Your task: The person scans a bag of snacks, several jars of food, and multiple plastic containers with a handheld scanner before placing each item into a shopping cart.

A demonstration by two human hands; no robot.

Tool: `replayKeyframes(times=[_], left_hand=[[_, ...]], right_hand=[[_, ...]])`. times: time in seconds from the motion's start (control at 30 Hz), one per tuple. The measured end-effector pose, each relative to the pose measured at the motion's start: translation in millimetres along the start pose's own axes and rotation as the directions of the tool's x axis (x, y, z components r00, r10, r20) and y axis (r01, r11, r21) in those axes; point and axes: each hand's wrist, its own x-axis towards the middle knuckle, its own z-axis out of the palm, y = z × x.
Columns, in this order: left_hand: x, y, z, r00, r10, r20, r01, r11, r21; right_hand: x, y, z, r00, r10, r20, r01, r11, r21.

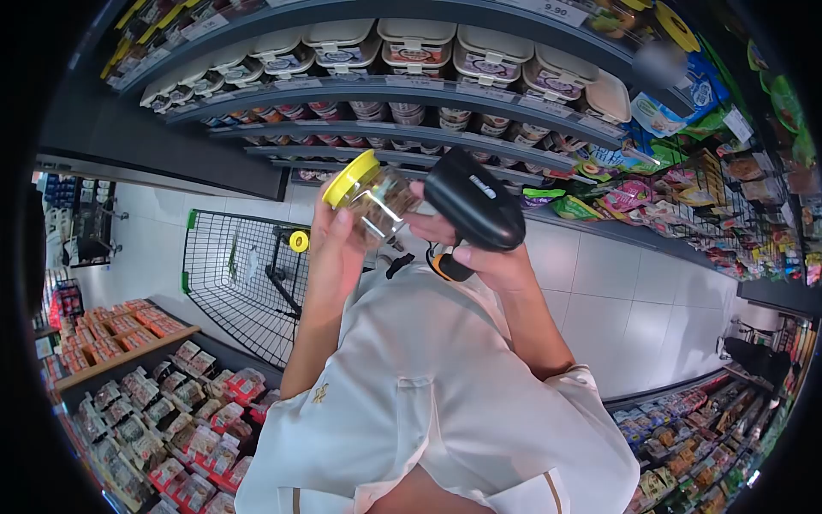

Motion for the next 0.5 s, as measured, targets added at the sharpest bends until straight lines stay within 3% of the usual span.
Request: replayKeyframes(times=[0.07,0.13,0.27,0.37,0.5], left_hand=[[-4,1,-5,0.998,-0.023,-0.057,0.022,1.000,-0.021],[-2,4,-20,0.997,-0.074,-0.016,0.071,0.988,-0.138],[2,6,-48,0.994,-0.090,0.056,0.101,0.965,-0.242],[5,7,-69,0.991,-0.076,0.112,0.103,0.960,-0.260],[6,9,-85,0.974,-0.065,0.215,0.137,0.931,-0.338]], right_hand=[[1,7,12,0.999,0.050,-0.008,-0.050,0.999,0.019],[-6,8,3,0.997,0.053,-0.060,-0.068,0.954,-0.293],[1,-16,8,0.983,0.069,0.168,0.083,0.653,-0.753],[7,-38,13,0.948,0.203,0.245,0.103,0.534,-0.839],[15,-42,32,0.915,0.307,0.260,0.091,0.471,-0.877]])
